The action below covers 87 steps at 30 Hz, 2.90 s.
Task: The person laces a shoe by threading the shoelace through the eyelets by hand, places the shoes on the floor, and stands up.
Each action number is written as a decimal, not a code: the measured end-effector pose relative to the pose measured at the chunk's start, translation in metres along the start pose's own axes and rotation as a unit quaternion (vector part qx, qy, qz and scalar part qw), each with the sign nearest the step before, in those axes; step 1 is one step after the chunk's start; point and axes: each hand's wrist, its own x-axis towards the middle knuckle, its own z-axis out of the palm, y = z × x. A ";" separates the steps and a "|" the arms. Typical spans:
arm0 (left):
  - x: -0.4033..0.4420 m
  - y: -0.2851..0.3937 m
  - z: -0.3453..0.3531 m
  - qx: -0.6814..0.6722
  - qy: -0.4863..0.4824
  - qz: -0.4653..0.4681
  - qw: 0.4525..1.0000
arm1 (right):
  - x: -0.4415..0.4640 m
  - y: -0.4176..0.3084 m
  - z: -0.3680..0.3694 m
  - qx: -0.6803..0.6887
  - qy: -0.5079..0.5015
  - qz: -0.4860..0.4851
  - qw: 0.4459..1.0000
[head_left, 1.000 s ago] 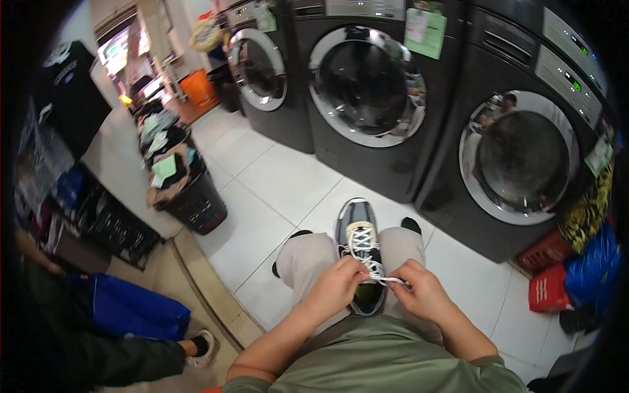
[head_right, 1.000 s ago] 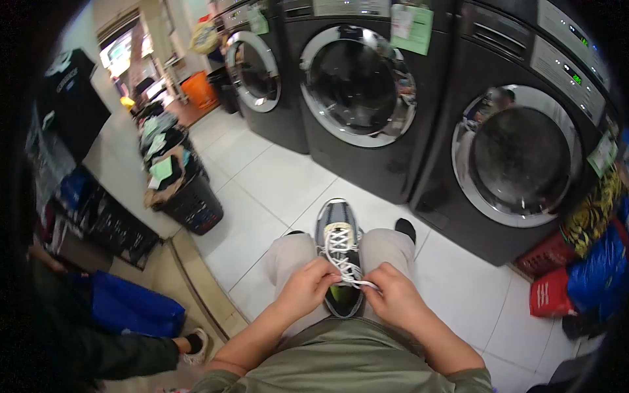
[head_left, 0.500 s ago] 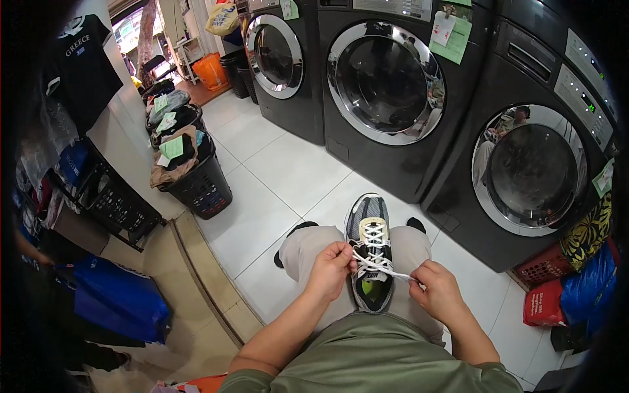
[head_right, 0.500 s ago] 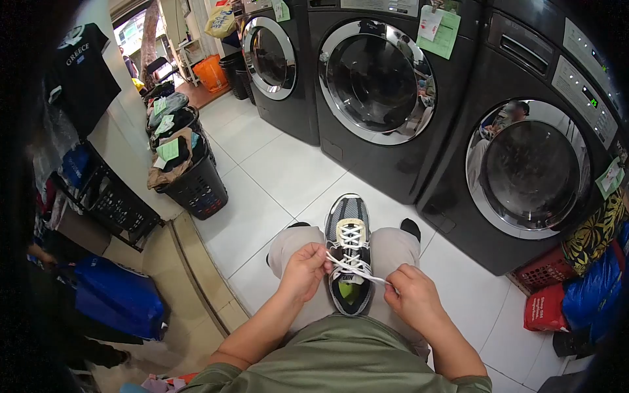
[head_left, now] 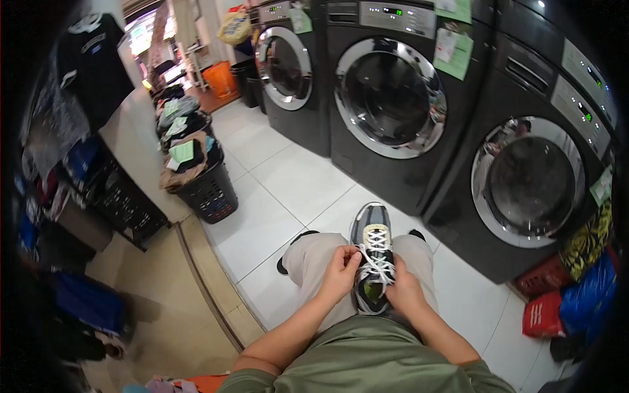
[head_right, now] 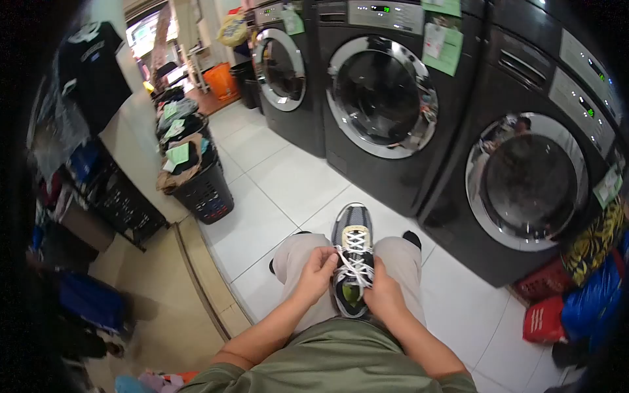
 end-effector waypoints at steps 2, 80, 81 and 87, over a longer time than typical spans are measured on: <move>-0.010 0.027 -0.001 -0.019 0.025 -0.031 0.999 | -0.003 0.012 -0.008 0.047 0.036 -0.001 0.998; 0.080 0.012 -0.024 0.182 -0.196 -0.070 0.961 | 0.139 0.134 0.244 -0.123 -0.169 0.015 0.978; 0.079 0.013 -0.022 0.175 -0.193 -0.083 0.962 | 0.140 0.136 0.241 -0.121 -0.174 0.016 0.977; 0.077 0.003 -0.014 0.199 -0.208 -0.051 0.956 | 0.139 0.147 0.230 -0.112 -0.202 0.020 0.973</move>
